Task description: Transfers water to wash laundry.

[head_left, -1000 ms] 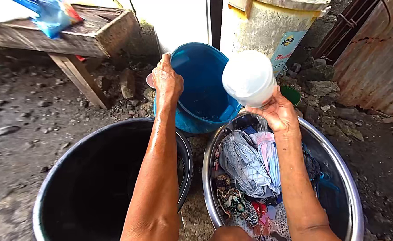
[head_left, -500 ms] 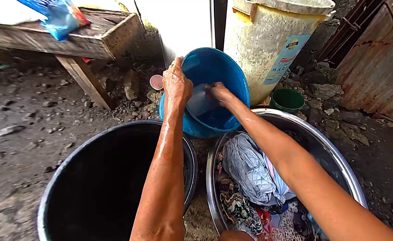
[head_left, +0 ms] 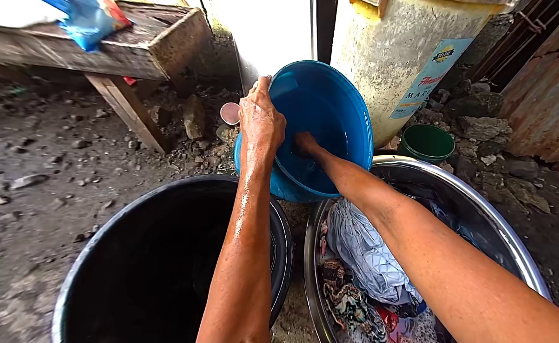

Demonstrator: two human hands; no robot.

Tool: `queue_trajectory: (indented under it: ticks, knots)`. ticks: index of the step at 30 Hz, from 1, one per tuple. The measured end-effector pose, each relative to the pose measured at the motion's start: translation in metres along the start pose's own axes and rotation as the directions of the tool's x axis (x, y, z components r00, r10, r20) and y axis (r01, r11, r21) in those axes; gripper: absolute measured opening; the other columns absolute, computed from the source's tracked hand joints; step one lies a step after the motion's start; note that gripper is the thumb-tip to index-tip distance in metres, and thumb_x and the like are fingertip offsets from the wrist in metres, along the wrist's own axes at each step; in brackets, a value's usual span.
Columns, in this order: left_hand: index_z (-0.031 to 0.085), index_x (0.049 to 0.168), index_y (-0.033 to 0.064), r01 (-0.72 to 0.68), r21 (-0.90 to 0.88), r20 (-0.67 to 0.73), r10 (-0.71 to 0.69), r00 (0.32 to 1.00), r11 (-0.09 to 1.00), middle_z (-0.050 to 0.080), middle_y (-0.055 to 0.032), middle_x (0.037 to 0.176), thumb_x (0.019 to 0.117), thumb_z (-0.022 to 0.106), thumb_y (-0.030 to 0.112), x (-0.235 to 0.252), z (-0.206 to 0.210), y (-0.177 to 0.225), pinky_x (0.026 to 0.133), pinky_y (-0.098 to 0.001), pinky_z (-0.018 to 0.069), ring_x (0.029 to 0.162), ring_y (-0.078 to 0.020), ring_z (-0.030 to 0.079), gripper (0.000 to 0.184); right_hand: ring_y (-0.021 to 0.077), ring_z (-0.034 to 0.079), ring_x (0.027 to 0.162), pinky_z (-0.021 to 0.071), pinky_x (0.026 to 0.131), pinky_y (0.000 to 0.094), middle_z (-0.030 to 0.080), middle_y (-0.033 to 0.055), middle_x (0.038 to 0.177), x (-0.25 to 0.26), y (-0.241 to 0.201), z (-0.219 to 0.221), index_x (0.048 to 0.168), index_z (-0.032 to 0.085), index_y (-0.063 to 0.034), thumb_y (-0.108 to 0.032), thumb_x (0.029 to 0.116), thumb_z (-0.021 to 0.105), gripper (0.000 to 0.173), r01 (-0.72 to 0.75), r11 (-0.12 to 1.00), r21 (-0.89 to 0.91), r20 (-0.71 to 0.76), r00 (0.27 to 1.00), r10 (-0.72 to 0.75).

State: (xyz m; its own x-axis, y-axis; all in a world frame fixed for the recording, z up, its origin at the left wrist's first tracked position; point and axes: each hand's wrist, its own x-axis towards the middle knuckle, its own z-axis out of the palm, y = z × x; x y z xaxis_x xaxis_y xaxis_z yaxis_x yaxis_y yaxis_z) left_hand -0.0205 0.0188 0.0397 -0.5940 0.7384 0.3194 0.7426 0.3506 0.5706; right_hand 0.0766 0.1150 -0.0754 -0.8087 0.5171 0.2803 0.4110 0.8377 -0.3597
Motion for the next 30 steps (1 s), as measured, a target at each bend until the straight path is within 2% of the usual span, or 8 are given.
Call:
queue_trajectory:
  ticks: [2, 3, 8, 13, 19, 22, 26, 30]
  knots:
    - [0.051, 0.146, 0.009, 0.003, -0.003, -0.004, -0.003, 1.0, 1.0, 0.061, -0.025, 0.135, 0.0923, 0.051, -0.008, 0.0, 0.0, 0.0, 0.101, -0.0614, 0.0458, 0.125, -0.0433, 0.06, 0.057, 0.0449, 0.062, 0.12, 0.0505, 0.099, 0.0591, 0.064, 0.0302, 0.123, 0.048, 0.017, 0.019, 0.12, 0.064, 0.0092, -0.016, 0.1032, 0.058, 0.031, -0.255, 0.965, 0.059, 0.218, 0.947, 0.237]
    - [0.051, 0.146, 0.0091, 0.003, -0.008, -0.004, -0.003, 1.0, 1.0, 0.061, -0.0248, 0.135, 0.092, 0.051, -0.008, 0.0, 0.0, 0.0, 0.102, -0.0614, 0.0454, 0.125, -0.0433, 0.059, 0.057, 0.044, 0.062, 0.12, 0.0503, 0.099, 0.0598, 0.065, 0.0286, 0.124, 0.059, 0.015, 0.017, 0.124, 0.063, 0.0065, -0.014, 0.1034, 0.057, 0.03, -0.326, 0.943, 0.058, 0.225, 0.925, 0.306]
    - [0.051, 0.148, 0.0088, -0.003, -0.029, -0.015, 0.002, 1.0, 1.0, 0.06, -0.0251, 0.137, 0.0943, 0.051, -0.006, 0.0, 0.002, -0.003, 0.106, -0.0612, 0.0432, 0.128, -0.0443, 0.057, 0.055, 0.0446, 0.066, 0.111, 0.0539, 0.089, 0.0594, 0.069, 0.0259, 0.112, 0.045, 0.008, -0.007, 0.119, 0.066, 0.0056, -0.012, 0.1014, 0.06, 0.026, -0.114, 0.993, 0.023, -0.189, 0.975, 0.116]
    - [0.05, 0.147, 0.0073, -0.011, -0.041, -0.031, 0.01, 0.999, 0.999, 0.06, -0.0256, 0.137, 0.0962, 0.047, -0.006, -0.004, 0.002, -0.006, 0.106, -0.0616, 0.0421, 0.127, -0.0447, 0.057, 0.053, 0.037, 0.071, 0.094, 0.0579, 0.082, 0.0469, 0.07, 0.0212, 0.092, 0.001, 0.005, -0.036, 0.095, 0.068, 0.0059, -0.012, 0.0976, 0.067, 0.019, 0.104, 0.995, 0.001, -0.546, 0.833, -0.086]
    - [0.051, 0.147, 0.0074, -0.003, -0.05, -0.021, 0.002, 1.0, 0.999, 0.059, -0.0257, 0.137, 0.093, 0.05, -0.008, -0.004, 0.0, -0.005, 0.106, -0.0622, 0.0422, 0.128, -0.0448, 0.057, 0.056, 0.0241, 0.066, 0.078, 0.0568, 0.07, 0.0405, 0.066, 0.0141, 0.09, -0.095, -0.003, -0.08, 0.103, 0.066, -0.0002, -0.015, 0.1017, 0.063, 0.015, -0.001, 0.986, 0.166, -0.537, 0.839, 0.091]
    - [0.051, 0.147, 0.0078, -0.009, -0.053, -0.02, 0.008, 1.0, 0.999, 0.06, -0.0258, 0.137, 0.0931, 0.05, -0.008, -0.004, 0.0, -0.006, 0.105, -0.0625, 0.0423, 0.128, -0.0458, 0.057, 0.056, 0.0161, 0.066, 0.076, 0.0559, 0.07, 0.0345, 0.068, 0.009, 0.089, -0.126, 0.003, -0.089, 0.106, 0.067, -0.0026, -0.019, 0.1017, 0.064, 0.017, -0.071, 0.944, 0.323, -0.582, 0.771, 0.258]
    - [0.051, 0.147, 0.0089, -0.005, -0.044, -0.013, 0.004, 1.0, 0.999, 0.06, -0.0272, 0.135, 0.0923, 0.05, -0.008, -0.002, 0.002, -0.005, 0.102, -0.0651, 0.0437, 0.125, -0.0477, 0.058, 0.057, 0.0109, 0.068, 0.08, 0.0607, 0.072, 0.0323, 0.066, 0.0023, 0.089, -0.157, 0.01, -0.089, 0.105, 0.064, -0.0065, -0.014, 0.1008, 0.061, 0.009, 0.042, 0.651, 0.758, -0.503, 0.673, 0.542]
    - [0.05, 0.147, 0.0091, 0.008, -0.025, -0.01, -0.008, 1.0, 1.0, 0.06, -0.0266, 0.136, 0.0918, 0.052, -0.006, -0.002, 0.002, -0.005, 0.102, -0.0668, 0.0431, 0.127, -0.0474, 0.057, 0.057, 0.0198, 0.07, 0.086, 0.0631, 0.076, 0.0468, 0.066, 0.0036, 0.094, -0.177, 0.012, -0.091, 0.102, 0.061, -0.0119, -0.013, 0.107, 0.049, 0.013, 0.162, 0.237, 0.958, -0.287, 0.566, 0.773]
